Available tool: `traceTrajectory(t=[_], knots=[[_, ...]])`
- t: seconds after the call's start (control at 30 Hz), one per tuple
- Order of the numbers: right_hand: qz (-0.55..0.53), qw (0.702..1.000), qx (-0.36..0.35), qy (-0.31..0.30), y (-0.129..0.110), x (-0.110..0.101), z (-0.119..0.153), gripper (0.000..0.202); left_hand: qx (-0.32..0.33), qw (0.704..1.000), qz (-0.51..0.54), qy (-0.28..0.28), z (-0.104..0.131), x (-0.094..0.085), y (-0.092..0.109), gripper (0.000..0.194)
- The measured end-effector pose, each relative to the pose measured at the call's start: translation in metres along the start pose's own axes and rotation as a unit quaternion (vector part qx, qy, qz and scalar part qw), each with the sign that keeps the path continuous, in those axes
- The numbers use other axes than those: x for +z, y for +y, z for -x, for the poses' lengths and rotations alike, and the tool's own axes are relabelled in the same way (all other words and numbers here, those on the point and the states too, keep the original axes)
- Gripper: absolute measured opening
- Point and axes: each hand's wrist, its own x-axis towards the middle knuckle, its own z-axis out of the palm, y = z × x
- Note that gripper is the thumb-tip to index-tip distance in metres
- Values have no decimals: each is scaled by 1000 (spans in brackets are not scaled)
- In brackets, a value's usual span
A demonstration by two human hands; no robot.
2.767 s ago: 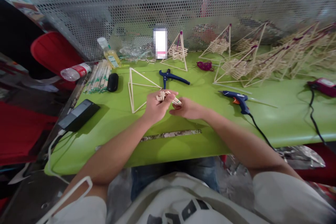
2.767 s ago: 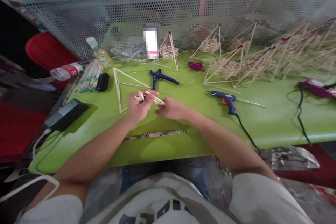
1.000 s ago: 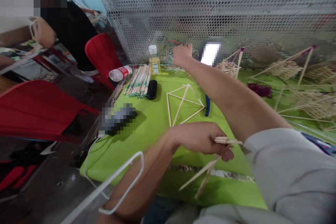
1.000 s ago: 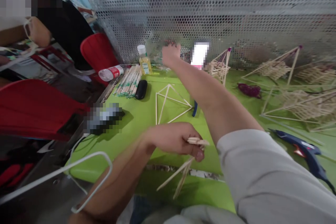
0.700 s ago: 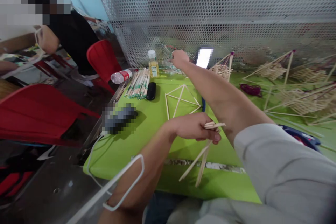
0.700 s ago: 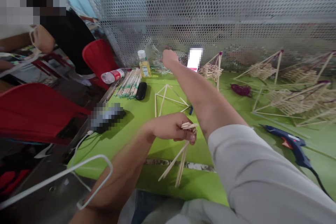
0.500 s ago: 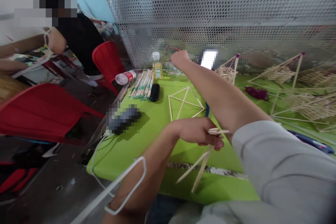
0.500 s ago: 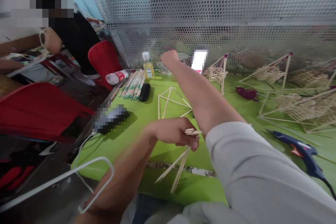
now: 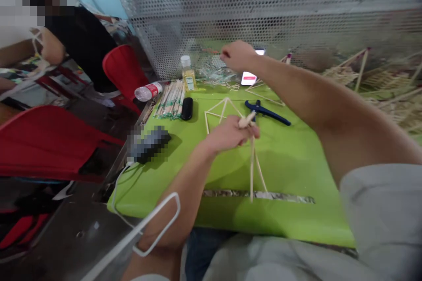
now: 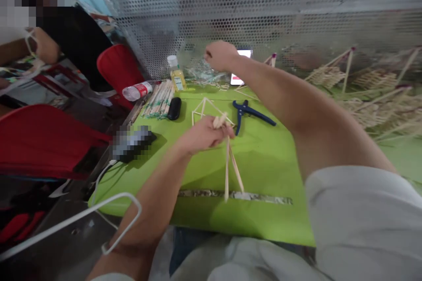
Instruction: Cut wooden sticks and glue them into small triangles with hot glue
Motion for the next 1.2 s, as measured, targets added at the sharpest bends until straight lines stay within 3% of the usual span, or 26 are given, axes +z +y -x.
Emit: traceTrajectory(t=[0.07,0.13,0.2,0.27,0.37,0.43,0.53,0.6,0.67,0.8,0.9,1.03,1.2], knots=[[-67,996,48,28,12,-27,60,43,12,995,15,98,-4,5,-4,29],[-142,986,84,15,13,-40,137,55,45,985,23,165,-10,12,-9,32],[-279,957,70,-41,2,-37,219,49,84,974,30,206,-15,23,-13,37],[-330,940,31,-82,-16,-26,291,33,120,964,41,232,-17,37,-17,41],[-449,884,84,-96,-34,-10,359,22,152,962,98,205,-17,58,-21,45],[-500,857,101,-67,-33,-6,375,22,158,961,159,162,-16,71,-23,48],[-552,829,76,51,-16,-8,369,32,167,954,220,118,-17,86,-28,53],[-563,817,54,114,-3,-9,361,39,166,960,201,101,-20,94,-35,48],[-573,806,53,139,6,-5,359,40,163,970,152,99,-25,101,-45,49],[-574,803,101,128,13,8,373,34,146,979,90,108,-37,110,-66,51],[-586,795,114,109,14,14,382,31,114,983,70,129,-42,114,-77,42],[-618,777,101,70,15,18,382,30,91,987,47,125,-43,117,-81,26],[-623,770,119,67,21,26,378,31,82,991,3,110,-38,120,-78,24]])
